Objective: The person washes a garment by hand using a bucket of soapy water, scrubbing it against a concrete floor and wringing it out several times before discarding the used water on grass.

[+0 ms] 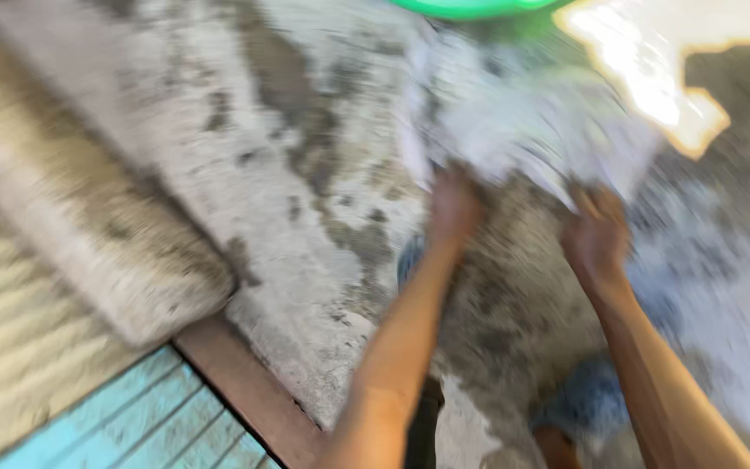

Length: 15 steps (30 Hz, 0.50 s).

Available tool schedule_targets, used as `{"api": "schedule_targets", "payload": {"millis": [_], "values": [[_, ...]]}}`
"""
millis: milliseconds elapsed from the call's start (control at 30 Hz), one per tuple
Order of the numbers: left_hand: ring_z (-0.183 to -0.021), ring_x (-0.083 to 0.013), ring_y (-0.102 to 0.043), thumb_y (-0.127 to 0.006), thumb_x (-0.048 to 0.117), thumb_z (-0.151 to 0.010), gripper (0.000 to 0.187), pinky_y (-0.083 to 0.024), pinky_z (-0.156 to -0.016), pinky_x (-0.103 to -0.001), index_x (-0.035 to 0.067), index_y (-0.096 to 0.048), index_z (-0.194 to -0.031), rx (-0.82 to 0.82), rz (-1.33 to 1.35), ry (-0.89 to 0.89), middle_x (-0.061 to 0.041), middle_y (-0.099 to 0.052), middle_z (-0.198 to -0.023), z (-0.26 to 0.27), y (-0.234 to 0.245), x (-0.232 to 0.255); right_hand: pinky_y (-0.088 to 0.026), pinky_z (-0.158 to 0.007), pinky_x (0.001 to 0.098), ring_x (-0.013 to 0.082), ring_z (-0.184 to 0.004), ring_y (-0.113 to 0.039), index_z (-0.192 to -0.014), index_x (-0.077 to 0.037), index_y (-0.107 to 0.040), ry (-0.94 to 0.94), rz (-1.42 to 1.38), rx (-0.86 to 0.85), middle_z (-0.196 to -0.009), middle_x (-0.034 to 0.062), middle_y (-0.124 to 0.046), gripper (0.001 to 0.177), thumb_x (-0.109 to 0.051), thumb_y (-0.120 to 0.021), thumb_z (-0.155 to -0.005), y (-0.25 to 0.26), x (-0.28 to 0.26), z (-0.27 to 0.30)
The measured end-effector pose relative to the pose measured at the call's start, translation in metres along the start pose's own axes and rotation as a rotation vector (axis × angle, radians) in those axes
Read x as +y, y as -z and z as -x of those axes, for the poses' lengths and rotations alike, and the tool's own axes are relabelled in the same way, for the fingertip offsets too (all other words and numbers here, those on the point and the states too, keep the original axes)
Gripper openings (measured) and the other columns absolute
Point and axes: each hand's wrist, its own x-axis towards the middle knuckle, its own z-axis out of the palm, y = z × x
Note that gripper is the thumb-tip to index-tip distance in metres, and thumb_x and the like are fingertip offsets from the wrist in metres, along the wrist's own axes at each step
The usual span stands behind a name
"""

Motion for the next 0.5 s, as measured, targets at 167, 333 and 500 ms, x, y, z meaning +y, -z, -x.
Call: {"api": "schedule_targets", "payload": {"millis": [167,333,500], "values": [[-0.121,-0.0455,-0.053,-0.068,0.025,-0.082,0.082,-0.047,-0.102,-0.046,-0.004,-0.032,-0.150,-0.081,0.586,0.248,-0.034,-0.036,-0.149,0.062,0.025,0.081,-0.051,-0.086,0.0479,0.0384,-0.099,-0.062,-0.106,-0.003,-0.067,-0.264,0.033,-0.031,-0.104,0.0185,-0.064,0.028,-0.023,-0.066,-0.086,-0.014,0.008,0.061],[-0.142,-0.0521,-0.021,-0.047,0.044,-0.100,0.081,-0.027,-0.111,-0.053,-0.001,-0.014,-0.158,-0.193,1.051,0.445,-0.030,-0.018,-0.159,0.117,-0.006,0.130,-0.051,-0.083,0.0456,0.0298,-0.091,-0.065,-0.118,-0.008,-0.065,-0.957,-0.485,-0.362,-0.099,0.0118,-0.068,0.034,-0.033,-0.058,-0.097,-0.081,0.017,0.132],[-0.129,-0.0424,-0.045,-0.060,0.039,-0.090,0.072,-0.039,-0.104,-0.045,-0.005,-0.037,-0.142,-0.169,1.187,0.473,-0.029,-0.045,-0.139,0.145,-0.026,0.134,-0.050,-0.078,0.0438,0.0232,-0.088,-0.059,-0.118,-0.015,-0.058,-1.346,-1.719,-0.155,-0.094,0.0029,-0.063,0.037,-0.048,-0.046,-0.106,-0.104,-0.005,0.157]]}}
